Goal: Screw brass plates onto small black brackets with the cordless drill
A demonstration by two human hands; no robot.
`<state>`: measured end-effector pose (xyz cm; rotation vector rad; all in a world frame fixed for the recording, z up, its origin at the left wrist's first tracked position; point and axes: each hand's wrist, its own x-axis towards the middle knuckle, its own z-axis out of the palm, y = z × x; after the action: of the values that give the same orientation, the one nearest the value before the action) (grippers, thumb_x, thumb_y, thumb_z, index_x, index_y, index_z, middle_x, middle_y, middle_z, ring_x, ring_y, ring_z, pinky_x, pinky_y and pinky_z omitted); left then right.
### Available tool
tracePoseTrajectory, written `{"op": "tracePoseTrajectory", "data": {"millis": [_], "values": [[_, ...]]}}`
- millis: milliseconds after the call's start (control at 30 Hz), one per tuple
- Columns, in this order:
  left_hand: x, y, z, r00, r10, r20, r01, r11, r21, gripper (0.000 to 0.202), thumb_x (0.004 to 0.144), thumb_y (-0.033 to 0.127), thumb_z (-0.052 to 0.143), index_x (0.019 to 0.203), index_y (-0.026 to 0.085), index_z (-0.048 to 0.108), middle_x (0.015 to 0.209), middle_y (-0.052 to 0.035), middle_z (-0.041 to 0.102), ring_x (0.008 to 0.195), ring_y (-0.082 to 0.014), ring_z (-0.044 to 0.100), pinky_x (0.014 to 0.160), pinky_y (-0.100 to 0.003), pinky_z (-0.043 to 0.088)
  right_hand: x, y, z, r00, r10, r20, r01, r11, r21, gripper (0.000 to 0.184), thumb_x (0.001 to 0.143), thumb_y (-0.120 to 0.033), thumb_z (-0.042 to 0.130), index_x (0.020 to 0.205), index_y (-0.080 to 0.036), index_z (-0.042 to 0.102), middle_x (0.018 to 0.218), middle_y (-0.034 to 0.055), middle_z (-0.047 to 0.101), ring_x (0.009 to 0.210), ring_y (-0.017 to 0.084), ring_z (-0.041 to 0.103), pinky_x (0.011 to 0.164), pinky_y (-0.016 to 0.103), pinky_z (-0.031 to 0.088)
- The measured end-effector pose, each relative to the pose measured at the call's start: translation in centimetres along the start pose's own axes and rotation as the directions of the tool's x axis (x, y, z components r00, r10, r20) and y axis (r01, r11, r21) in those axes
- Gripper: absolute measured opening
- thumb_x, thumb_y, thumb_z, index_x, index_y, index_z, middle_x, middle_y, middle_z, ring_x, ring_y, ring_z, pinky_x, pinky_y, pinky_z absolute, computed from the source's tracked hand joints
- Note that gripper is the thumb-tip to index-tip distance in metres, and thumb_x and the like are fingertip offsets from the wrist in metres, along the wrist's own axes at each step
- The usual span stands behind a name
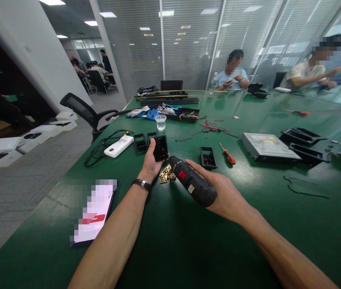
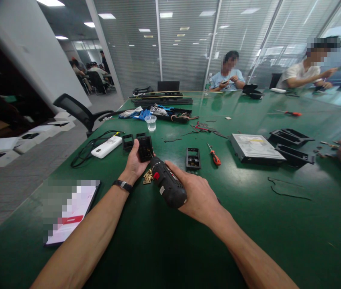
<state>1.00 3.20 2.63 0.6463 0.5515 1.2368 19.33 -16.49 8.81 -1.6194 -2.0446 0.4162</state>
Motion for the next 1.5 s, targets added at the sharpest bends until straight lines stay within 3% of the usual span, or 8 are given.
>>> {"op": "tracePoseTrajectory", "data": {"millis": [1500], "values": [[0.04, -0.08, -0.18, 1.000, -0.002, -0.004, 0.001, 1.000, -0.009, 0.051, 0.083, 0.062, 0.075, 0.103, 0.015, 0.072, 0.088, -0.0089, 0.071, 0.075, -0.0193, 0.066, 0.072, -0.034, 0.055, -0.17, 0.49, 0.18, 1.000, 0.024, -0.011, -0.024, 0.999, 0.024, 0.093, 0.079, -0.022, 0.068, 0.163, -0.034, 0.031, 0.127, 0.0105, 0.074, 0.113, 0.034, 0.072, 0.089, 0.043, 0.055]]}}
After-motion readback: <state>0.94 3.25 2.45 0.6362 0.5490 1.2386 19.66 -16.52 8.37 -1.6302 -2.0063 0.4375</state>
